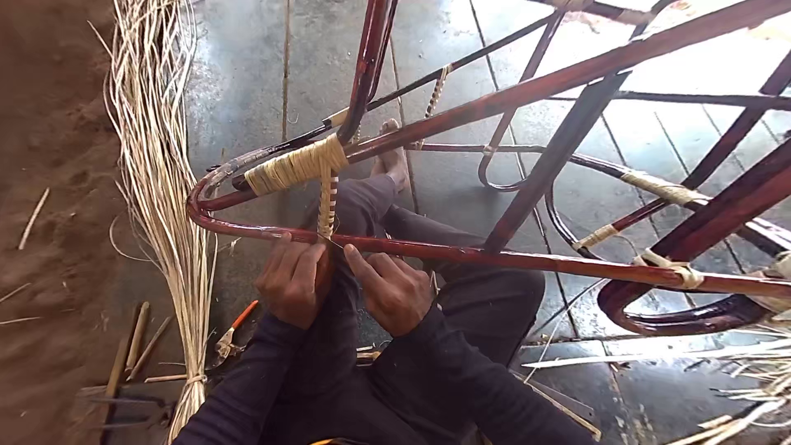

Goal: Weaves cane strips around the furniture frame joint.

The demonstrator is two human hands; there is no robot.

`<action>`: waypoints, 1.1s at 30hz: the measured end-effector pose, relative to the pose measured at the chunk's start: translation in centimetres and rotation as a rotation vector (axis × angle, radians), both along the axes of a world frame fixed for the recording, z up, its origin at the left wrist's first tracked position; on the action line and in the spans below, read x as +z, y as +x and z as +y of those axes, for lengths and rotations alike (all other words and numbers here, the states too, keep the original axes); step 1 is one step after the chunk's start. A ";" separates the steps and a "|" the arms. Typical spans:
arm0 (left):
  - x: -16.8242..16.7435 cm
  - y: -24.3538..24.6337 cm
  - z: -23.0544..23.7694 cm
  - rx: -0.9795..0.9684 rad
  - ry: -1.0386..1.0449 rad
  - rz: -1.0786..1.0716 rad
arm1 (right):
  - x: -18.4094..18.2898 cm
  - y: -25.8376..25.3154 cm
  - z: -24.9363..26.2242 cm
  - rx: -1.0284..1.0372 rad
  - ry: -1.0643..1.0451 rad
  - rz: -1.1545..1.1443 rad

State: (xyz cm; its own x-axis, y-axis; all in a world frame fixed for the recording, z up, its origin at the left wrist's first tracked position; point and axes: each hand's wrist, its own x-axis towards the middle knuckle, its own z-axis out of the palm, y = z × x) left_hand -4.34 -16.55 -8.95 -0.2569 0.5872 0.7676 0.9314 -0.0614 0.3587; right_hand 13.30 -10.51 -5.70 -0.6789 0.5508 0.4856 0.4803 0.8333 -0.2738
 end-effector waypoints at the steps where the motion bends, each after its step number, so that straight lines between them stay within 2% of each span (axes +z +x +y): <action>1: 0.0 0.0 0.1 0.013 0.001 0.002 | 0.1 -0.4 0.1 -0.007 0.010 0.006; 6: 0.0 0.0 0.4 0.075 -0.028 0.007 | 0.0 -2.0 0.0 -0.056 0.039 0.041; 17: 0.5 0.2 0.0 0.074 -0.095 0.012 | -1.7 -0.2 -0.3 -0.013 0.042 0.057; 24: 0.4 -0.7 -1.2 0.058 -0.085 -0.157 | -2.0 1.3 -0.1 -0.007 0.037 0.026; 28: 0.4 -0.7 -1.6 -0.020 -0.004 -0.158 | -1.5 1.3 0.2 0.008 -0.075 0.069; 31: 0.6 -0.3 -0.4 -0.077 0.059 -0.081 | -1.2 1.2 0.5 0.043 -0.250 0.197; 33: 0.6 0.0 -0.2 -0.078 0.051 -0.103 | -1.6 1.1 0.1 0.031 -0.268 0.308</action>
State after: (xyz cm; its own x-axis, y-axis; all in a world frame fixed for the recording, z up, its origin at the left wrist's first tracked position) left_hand -4.36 -16.71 -8.37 -0.2905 0.5692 0.7692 0.8817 -0.1531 0.4463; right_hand 14.39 -10.44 -7.26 -0.5422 0.6669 0.5111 0.3173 0.7258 -0.6104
